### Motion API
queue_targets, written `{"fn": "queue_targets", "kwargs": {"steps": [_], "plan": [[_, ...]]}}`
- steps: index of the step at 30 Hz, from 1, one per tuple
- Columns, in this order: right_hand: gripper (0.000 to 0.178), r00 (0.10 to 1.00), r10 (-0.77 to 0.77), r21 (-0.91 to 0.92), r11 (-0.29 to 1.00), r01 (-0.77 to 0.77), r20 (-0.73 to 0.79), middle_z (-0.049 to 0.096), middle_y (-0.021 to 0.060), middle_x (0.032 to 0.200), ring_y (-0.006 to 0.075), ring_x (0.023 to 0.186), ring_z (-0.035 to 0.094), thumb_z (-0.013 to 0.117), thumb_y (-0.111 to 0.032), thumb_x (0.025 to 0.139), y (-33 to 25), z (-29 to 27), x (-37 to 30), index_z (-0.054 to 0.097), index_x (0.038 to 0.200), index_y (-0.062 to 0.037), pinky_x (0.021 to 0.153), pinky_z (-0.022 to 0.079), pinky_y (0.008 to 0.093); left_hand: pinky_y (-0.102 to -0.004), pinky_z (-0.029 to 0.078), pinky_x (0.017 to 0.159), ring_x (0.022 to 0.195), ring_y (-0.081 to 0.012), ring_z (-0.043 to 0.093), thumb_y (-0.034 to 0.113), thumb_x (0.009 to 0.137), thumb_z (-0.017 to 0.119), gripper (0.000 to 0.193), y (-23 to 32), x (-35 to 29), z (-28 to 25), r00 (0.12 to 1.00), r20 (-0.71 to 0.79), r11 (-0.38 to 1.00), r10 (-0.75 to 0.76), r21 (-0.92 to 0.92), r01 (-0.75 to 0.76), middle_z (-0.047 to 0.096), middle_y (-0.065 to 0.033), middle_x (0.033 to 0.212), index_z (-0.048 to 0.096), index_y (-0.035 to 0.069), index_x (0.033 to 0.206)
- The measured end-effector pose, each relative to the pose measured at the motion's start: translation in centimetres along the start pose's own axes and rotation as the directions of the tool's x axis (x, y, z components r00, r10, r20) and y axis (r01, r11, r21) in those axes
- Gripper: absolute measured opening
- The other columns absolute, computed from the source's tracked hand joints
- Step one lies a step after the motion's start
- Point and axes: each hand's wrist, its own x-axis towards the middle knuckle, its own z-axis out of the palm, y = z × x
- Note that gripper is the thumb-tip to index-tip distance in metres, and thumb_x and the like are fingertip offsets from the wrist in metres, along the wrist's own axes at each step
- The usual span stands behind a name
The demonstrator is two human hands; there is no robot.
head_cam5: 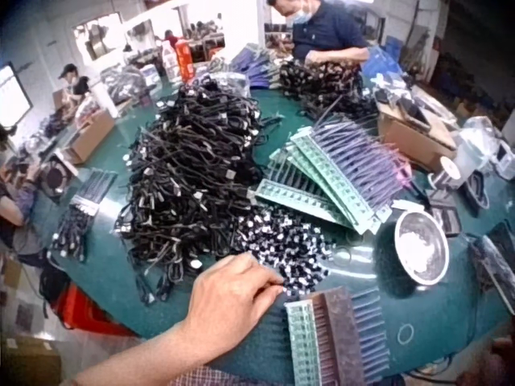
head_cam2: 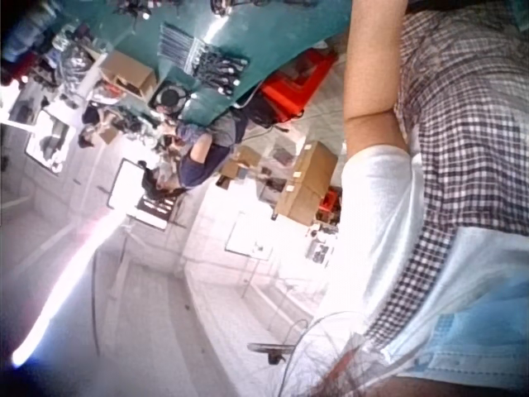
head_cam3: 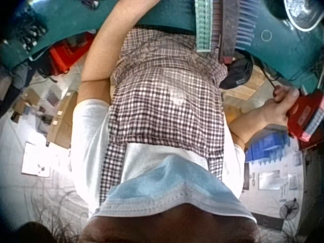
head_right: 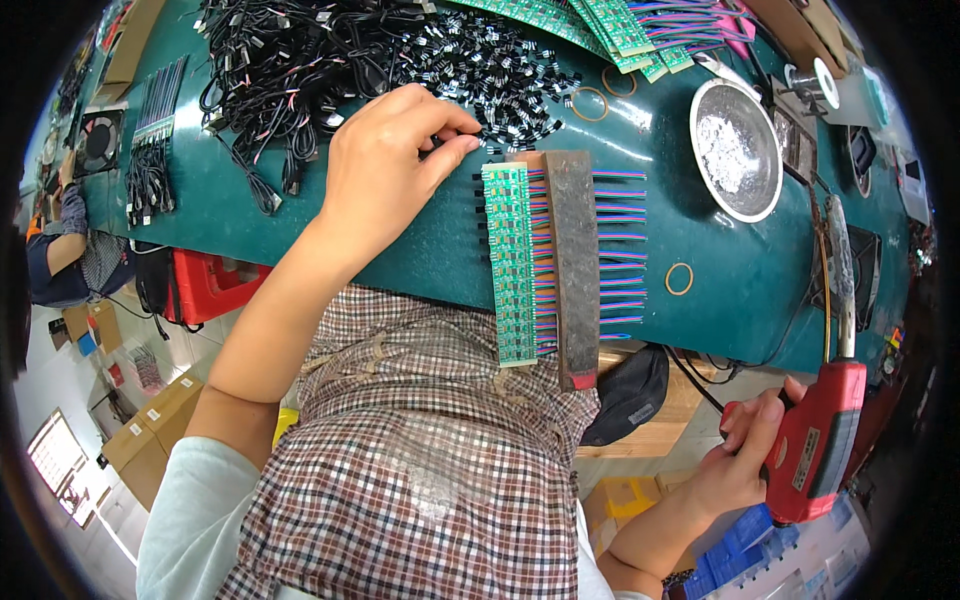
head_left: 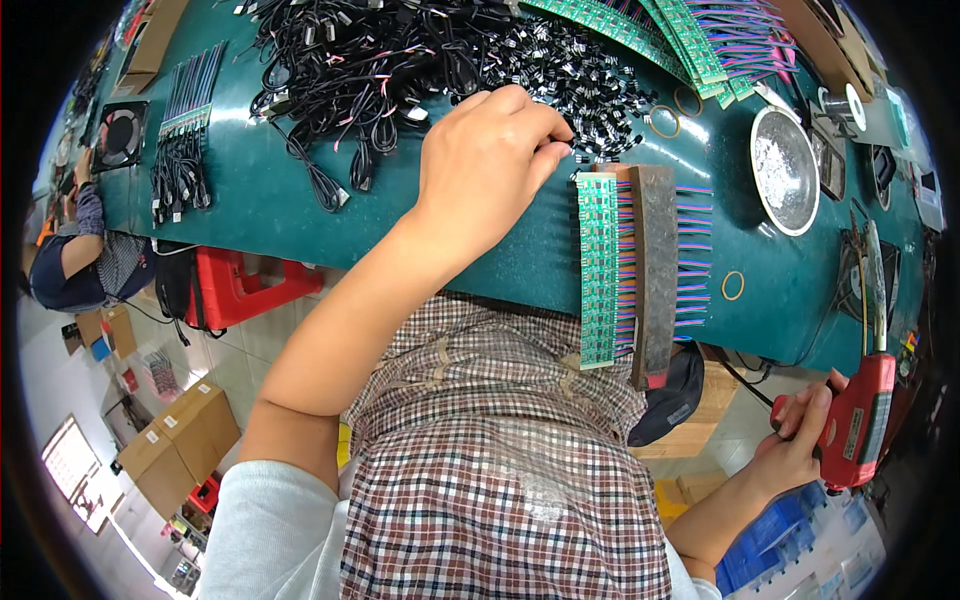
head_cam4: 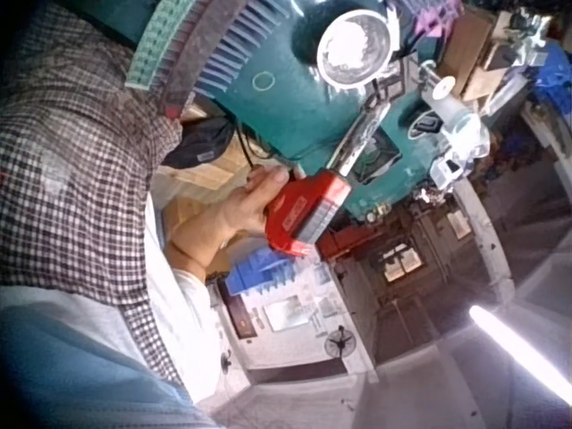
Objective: The person solders cable wires onto circuit boards using a soldering iron, sets the board aside, places a new circuit board on the table, and solders small electronic components onto it.
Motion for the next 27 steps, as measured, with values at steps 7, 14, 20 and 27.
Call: {"fn": "queue_targets", "kwargs": {"steps": [7, 14, 20, 27], "plan": [[0.026, 0.998, 0.042, 0.0, 0.999, -0.042, 0.037, 0.058, 0.01, 0.077, 0.0056, 0.047, 0.032, 0.063, 0.001, 0.096, 0.0, -0.8, -1.4, 0.057, 0.121, 0.007, 0.046, 0.03, 0.0215, -0.0298, 0.053, 0.062, 0.068, -0.0168, 0.068, 0.014, 0.084, 0.079, 0.011, -0.1, 0.4, 0.5, 0.999, -0.024, 0.995, 0.039, 0.087, -0.037, 0.068, -0.003, 0.082, 0.071, 0.006, 0.088], [0.025, 0.987, 0.133, 0.03, 0.99, -0.136, 0.086, 0.058, 0.0098, 0.079, 0.0055, 0.047, 0.033, 0.059, -0.004, 0.1, -1.0, -0.5, -3.9, 0.056, 0.123, 0.0059, 0.047, 0.032, 0.0215, -0.0203, 0.056, 0.068, 0.075, -0.0043, 0.067, 0.001, 0.087, 0.075, 0.009, 1.4, -1.1, -2.4, 0.889, 0.162, 0.818, -0.428, -0.348, 0.457, 0.071, -0.0004, 0.086, 0.069, 0.001, 0.094], [0.025, 0.949, 0.211, 0.116, 0.963, -0.243, 0.236, 0.058, 0.0102, 0.079, 0.0059, 0.045, 0.034, 0.06, -0.006, 0.1, -2.2, 0.5, -6.6, 0.054, 0.122, 0.0033, 0.047, 0.034, 0.0224, -0.0223, 0.056, 0.071, 0.081, -0.0074, 0.067, 0.001, 0.087, 0.073, 0.012, 2.2, -3.3, -3.2, 0.818, 0.228, 0.641, -0.528, -0.525, 0.56, 0.07, -0.004, 0.092, 0.067, 0.001, 0.097], [0.027, 0.821, 0.511, 0.047, 0.842, -0.538, 0.254, 0.055, 0.0078, 0.078, 0.008, 0.054, 0.041, 0.061, -0.009, 0.1, -3.8, 0.5, -9.3, 0.049, 0.122, 0.0001, 0.051, 0.037, 0.0232, -0.0211, 0.055, 0.077, 0.087, -0.0081, 0.066, -0.004, 0.094, 0.069, 0.012, 3.3, -5.3, -3.6, 0.792, 0.379, 0.486, -0.479, -0.637, 0.599, 0.069, -0.0043, 0.102, 0.068, -0.003, 0.106]]}}
